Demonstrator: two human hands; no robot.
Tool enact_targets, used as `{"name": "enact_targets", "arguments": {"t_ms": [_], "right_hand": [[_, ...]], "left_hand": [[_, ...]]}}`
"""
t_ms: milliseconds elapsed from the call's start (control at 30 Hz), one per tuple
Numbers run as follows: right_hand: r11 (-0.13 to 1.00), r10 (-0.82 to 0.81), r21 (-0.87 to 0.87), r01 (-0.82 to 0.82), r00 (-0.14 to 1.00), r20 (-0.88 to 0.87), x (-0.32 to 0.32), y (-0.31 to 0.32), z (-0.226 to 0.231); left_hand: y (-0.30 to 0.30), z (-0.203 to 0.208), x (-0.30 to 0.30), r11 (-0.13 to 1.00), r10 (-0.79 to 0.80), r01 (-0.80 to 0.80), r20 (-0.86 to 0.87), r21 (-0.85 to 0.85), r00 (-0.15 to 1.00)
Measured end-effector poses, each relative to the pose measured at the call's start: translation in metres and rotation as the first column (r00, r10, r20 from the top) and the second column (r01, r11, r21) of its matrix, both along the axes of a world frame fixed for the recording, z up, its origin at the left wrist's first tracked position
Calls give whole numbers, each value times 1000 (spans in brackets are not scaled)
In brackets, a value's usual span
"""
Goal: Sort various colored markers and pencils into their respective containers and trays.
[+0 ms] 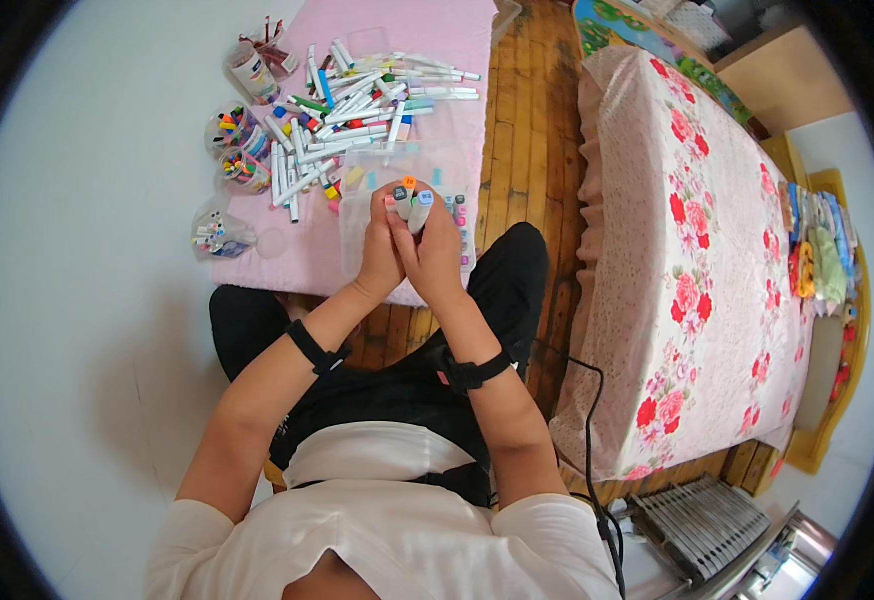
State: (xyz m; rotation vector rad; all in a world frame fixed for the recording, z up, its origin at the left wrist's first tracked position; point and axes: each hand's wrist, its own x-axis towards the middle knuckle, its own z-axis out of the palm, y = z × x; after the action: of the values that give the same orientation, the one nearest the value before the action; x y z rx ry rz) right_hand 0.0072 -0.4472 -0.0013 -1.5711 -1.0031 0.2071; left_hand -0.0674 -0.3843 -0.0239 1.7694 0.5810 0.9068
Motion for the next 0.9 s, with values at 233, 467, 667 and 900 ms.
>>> {"name": "enact_targets", "arguments": {"t_ms": [233, 467, 667, 900], "right_hand": [[989, -37, -146, 36, 999, -4, 6, -13, -5], [990, 25, -143, -14, 997, 75, 4, -16, -16], [993, 64, -103, -64, 998, 5, 8, -18, -18], [981, 136, -123, -151, 983, -121, 9, -21, 0]], "left_hand": [[10, 1, -13, 963, -268, 264, -292, -52, 918], [24, -14, -29, 917, -393, 395, -278, -50, 877], [23, -17, -31, 951, -295, 253, -276, -176, 915], [24, 5, -31, 949, -312, 281, -300, -142, 902]]}}
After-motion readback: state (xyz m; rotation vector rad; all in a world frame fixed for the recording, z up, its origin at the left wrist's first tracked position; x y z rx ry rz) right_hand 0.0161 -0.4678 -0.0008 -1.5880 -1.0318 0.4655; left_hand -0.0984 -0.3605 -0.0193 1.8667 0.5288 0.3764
